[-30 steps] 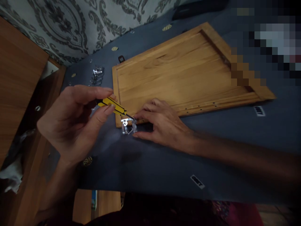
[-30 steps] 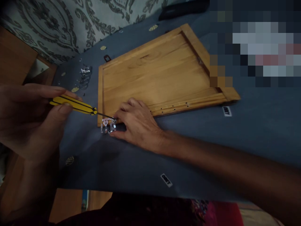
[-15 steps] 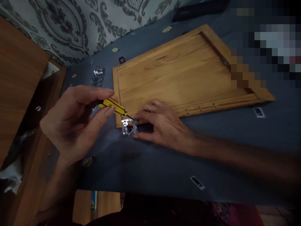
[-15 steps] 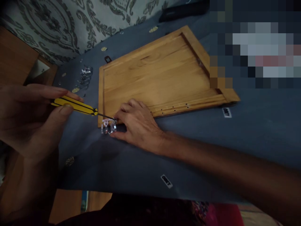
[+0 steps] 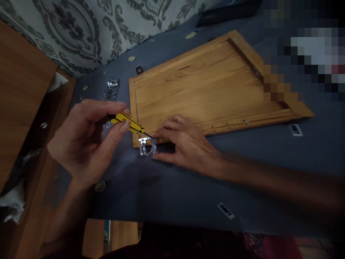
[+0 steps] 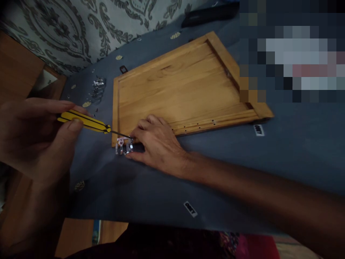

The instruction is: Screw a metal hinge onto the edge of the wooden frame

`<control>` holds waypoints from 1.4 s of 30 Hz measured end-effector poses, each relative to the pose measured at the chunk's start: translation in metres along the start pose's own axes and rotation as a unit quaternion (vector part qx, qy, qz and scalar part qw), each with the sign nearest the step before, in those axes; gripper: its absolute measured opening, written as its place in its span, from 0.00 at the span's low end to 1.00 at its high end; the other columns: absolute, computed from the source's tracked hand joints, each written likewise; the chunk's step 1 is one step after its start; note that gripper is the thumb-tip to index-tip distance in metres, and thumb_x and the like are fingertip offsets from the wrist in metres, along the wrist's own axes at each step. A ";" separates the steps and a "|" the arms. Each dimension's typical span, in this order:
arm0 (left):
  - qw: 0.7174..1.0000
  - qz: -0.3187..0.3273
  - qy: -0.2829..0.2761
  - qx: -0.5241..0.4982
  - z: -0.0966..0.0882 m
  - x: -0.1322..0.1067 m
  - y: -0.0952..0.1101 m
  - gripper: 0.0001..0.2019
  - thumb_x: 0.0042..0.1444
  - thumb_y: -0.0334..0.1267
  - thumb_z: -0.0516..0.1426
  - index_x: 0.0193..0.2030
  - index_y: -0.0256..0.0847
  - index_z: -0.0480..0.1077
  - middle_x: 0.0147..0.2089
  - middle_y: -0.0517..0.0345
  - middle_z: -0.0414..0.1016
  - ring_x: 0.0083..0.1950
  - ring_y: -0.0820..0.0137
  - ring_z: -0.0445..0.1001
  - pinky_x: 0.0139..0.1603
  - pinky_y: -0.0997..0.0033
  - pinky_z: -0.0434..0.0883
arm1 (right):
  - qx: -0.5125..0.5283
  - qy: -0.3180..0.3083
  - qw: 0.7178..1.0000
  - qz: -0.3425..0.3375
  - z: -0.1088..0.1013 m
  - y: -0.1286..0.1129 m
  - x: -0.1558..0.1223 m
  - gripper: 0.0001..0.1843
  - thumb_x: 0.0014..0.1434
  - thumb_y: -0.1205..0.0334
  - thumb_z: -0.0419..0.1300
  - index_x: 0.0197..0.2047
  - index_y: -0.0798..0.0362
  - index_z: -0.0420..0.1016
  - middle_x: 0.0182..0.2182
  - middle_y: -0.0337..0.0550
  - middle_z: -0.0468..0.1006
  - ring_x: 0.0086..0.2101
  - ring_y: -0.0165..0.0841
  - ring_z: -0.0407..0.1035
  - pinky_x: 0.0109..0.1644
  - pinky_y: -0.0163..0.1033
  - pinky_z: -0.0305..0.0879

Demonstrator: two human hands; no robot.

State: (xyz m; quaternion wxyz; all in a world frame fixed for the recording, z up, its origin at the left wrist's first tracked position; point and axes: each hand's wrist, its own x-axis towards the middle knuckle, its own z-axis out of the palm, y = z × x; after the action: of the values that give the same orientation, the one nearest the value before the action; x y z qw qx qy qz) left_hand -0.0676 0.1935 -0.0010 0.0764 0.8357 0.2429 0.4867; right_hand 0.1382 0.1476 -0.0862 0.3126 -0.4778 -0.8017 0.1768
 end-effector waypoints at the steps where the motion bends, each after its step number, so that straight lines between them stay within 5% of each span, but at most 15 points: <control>1: 1.000 -0.007 0.000 0.002 -0.001 0.000 0.001 0.20 0.57 0.28 0.67 0.53 0.54 0.81 0.42 0.62 0.82 0.42 0.66 0.82 0.41 0.59 0.84 | 0.000 -0.002 1.000 0.001 0.000 0.000 0.000 0.24 0.56 0.48 0.75 0.49 0.56 0.84 0.39 0.49 0.79 0.44 0.45 0.67 0.49 0.48 0.63; 8: 0.999 0.003 0.049 0.018 -0.002 0.001 -0.002 0.15 0.60 0.34 0.68 0.51 0.57 0.81 0.43 0.58 0.82 0.41 0.64 0.82 0.37 0.56 0.83 | 0.007 -0.001 1.000 0.006 0.000 0.000 0.000 0.24 0.56 0.48 0.75 0.48 0.57 0.84 0.38 0.49 0.78 0.44 0.45 0.67 0.48 0.47 0.62; 16: 1.000 -0.017 -0.004 0.021 -0.003 0.000 0.001 0.15 0.60 0.31 0.67 0.52 0.51 0.81 0.43 0.57 0.82 0.42 0.64 0.82 0.40 0.57 0.84 | 0.003 0.007 1.000 -0.003 0.001 0.001 0.000 0.23 0.56 0.48 0.75 0.48 0.56 0.84 0.38 0.48 0.78 0.44 0.43 0.66 0.48 0.46 0.61; 33: 0.998 0.008 0.012 0.054 -0.002 -0.003 -0.003 0.19 0.55 0.30 0.69 0.54 0.51 0.80 0.43 0.61 0.82 0.41 0.66 0.83 0.36 0.62 0.85 | 0.003 -0.002 1.000 0.004 0.000 0.000 0.000 0.24 0.56 0.47 0.75 0.49 0.56 0.84 0.38 0.49 0.78 0.43 0.44 0.66 0.48 0.47 0.62; 38: 0.997 -0.044 -0.001 0.063 -0.004 -0.003 0.000 0.17 0.57 0.31 0.69 0.52 0.52 0.80 0.43 0.57 0.83 0.42 0.64 0.83 0.40 0.61 0.86 | 0.009 -0.008 1.000 0.009 -0.002 -0.002 0.001 0.22 0.56 0.49 0.75 0.47 0.57 0.84 0.39 0.49 0.79 0.43 0.44 0.66 0.48 0.48 0.61; 42: 0.999 -0.009 -0.008 0.047 -0.005 0.000 0.001 0.19 0.55 0.28 0.69 0.51 0.51 0.81 0.42 0.63 0.83 0.41 0.66 0.83 0.38 0.60 0.86 | 0.015 -0.010 1.000 0.010 -0.001 -0.002 0.002 0.22 0.56 0.49 0.75 0.47 0.57 0.84 0.40 0.50 0.79 0.43 0.44 0.66 0.48 0.48 0.62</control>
State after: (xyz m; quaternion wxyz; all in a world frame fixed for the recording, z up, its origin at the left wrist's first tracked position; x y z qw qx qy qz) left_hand -0.0710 0.1920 0.0020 0.0429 0.8398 0.2724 0.4677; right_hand 0.1376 0.1481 -0.0837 0.3104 -0.4793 -0.7970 0.1968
